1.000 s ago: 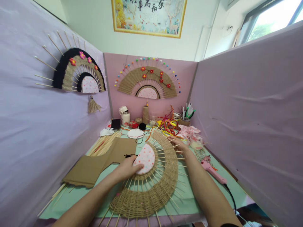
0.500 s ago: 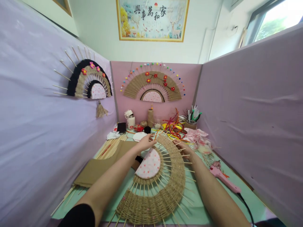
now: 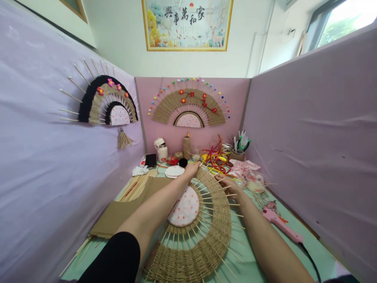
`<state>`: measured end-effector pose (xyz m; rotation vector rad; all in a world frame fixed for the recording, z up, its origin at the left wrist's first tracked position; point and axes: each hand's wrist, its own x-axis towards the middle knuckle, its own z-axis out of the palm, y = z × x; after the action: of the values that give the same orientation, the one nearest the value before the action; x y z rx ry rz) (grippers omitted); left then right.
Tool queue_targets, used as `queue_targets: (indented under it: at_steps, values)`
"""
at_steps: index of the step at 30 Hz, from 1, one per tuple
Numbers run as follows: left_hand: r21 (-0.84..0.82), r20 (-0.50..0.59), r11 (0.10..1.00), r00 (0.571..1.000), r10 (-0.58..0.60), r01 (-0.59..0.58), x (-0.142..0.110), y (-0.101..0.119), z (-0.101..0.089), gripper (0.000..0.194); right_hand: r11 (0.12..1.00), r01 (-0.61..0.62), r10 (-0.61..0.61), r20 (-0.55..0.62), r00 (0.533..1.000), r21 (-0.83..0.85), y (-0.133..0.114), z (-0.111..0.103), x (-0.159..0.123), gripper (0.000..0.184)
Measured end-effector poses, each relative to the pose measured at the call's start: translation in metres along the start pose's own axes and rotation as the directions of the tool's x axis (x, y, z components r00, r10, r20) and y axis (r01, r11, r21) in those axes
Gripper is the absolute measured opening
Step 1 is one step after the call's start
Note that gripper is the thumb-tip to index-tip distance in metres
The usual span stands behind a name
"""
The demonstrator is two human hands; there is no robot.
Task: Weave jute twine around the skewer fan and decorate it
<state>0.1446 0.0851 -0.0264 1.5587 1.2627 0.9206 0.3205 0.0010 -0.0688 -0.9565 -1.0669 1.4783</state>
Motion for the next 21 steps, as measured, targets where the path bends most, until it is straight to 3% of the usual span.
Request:
queue_targets:
  at_steps: [4,8,21]
  values:
    - [0.099,-0.094,0.995,0.995,0.037,-0.027,0.0021,0.0007,0.0002,0.033,0.999,0.010,-0.010,-0.002,1.000,-0.036,-0.0006,0.0009,-0.0007,0.023]
    - [0.127,-0.109,0.991,0.993,0.050,-0.036,0.0025,-0.0023,0.0016,0.025,0.999,0.023,-0.023,0.015,1.000,-0.046,0.0000,0.0014,-0.0011,0.023]
    - [0.047,-0.125,0.999,0.992,0.007,-0.001,-0.0024,-0.0015,0.0012,0.020,1.000,-0.012,0.010,0.068,0.998,0.026,0.0022,-0.0001,0.0006,0.023]
